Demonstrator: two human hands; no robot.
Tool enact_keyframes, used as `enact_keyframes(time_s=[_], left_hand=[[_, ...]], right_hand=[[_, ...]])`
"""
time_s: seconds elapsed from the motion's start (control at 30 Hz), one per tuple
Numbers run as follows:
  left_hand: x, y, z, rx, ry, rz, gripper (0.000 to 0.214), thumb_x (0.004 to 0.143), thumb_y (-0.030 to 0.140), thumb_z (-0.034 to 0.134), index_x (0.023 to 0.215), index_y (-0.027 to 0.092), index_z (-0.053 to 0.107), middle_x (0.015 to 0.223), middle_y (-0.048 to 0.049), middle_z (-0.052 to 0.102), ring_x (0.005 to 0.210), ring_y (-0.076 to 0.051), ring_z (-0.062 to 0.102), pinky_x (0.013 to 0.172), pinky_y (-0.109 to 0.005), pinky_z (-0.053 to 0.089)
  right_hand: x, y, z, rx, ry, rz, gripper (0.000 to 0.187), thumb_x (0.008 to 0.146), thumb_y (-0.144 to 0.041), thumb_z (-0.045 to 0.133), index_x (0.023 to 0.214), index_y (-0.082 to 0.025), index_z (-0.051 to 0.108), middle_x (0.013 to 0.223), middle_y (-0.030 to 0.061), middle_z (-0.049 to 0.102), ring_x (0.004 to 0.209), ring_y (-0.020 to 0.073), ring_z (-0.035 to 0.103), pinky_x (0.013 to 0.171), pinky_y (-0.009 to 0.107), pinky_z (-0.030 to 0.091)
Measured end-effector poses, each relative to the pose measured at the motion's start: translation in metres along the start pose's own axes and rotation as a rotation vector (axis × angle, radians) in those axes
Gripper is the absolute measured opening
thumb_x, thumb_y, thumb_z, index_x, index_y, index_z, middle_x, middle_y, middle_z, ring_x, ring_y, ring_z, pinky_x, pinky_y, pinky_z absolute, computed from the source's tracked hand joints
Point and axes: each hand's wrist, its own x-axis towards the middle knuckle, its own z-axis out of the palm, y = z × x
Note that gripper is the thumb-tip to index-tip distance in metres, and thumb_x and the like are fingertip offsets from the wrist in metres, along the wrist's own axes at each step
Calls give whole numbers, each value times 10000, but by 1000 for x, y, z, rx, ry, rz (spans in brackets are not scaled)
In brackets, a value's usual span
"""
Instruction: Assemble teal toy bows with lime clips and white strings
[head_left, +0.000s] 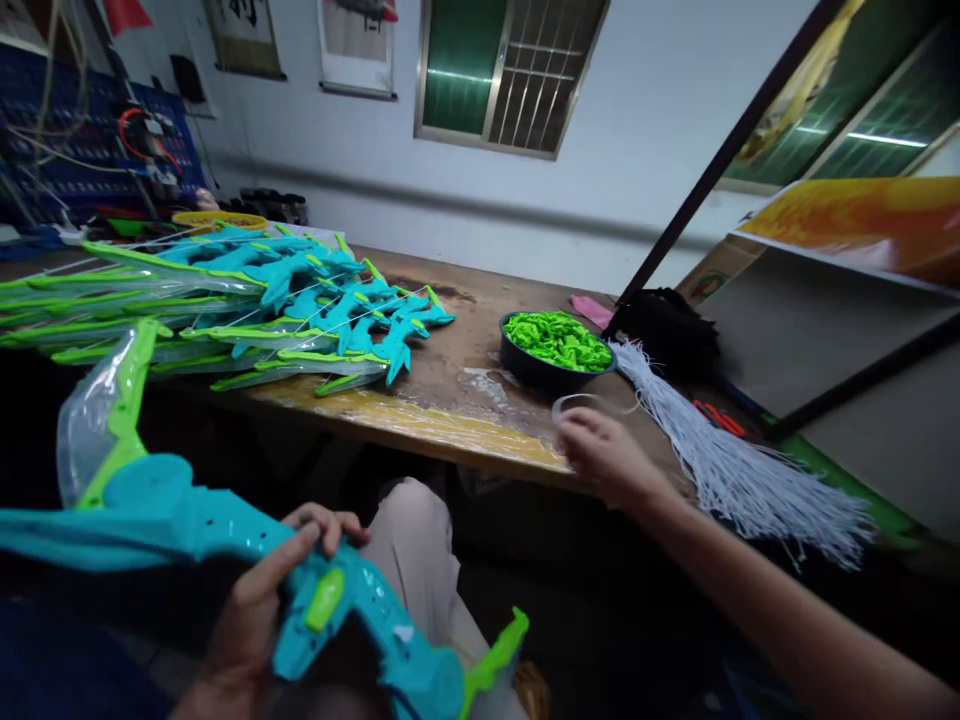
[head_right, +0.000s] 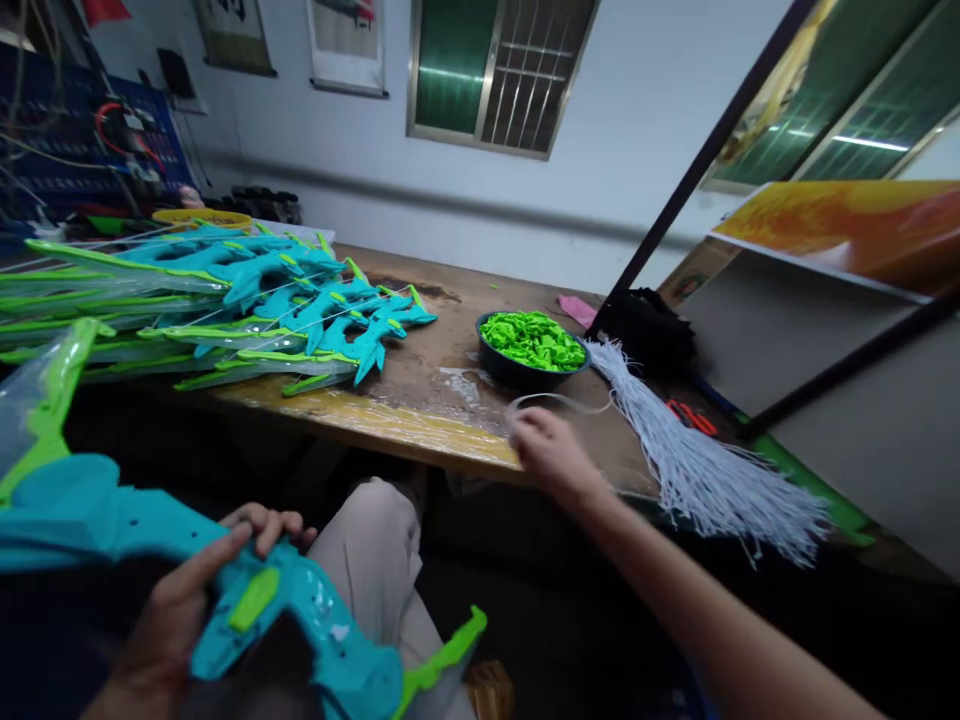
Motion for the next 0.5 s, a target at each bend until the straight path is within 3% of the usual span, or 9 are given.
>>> enact_keyframes(time_s=[0.07,0.13,0.23,0.33,0.5], left_hand=[[-6,-12,5,30,-60,-94,245,756,408,820,765,183,722,927,-75,743,924,-270,700,806,-331,608],[-12,-19,11,-7,-67,-145,230,757,412,840,832,222,733,884,-36,728,802,-217,687,738,-301,592],[-15,-19,16,-27,-117,-118,134,814,306,803,785,216,708,824,-18,677,714,-153,617,708,-239,541],[-13,-14,14,-20,-201,-57,184,824,271,759,687,185,671,866,-51,662,806,-177,597,789,-260,521],[-16,-12,12,36,-281,-27,220,773,328,766,638,191,659,825,-70,632,908,-229,566,848,-293,476]], right_hand=[[-33,-46,50,111,-164,-153,241,914,-370,506,798,-185,608,618,-34,532,509,99,459,485,212,380],[-67,-80,96,162,-311,-304,159,860,-271,526,774,-193,634,674,-16,592,586,108,509,549,207,399],[-107,-92,138,140,-531,-421,64,804,-182,570,795,-207,628,721,-18,600,582,105,469,532,216,332],[-116,-77,141,213,-683,-328,45,804,-205,625,763,-210,644,680,-34,569,596,109,486,535,216,321],[-86,-79,131,609,-447,40,344,890,-453,682,731,-148,683,738,30,659,729,154,576,689,242,411]])
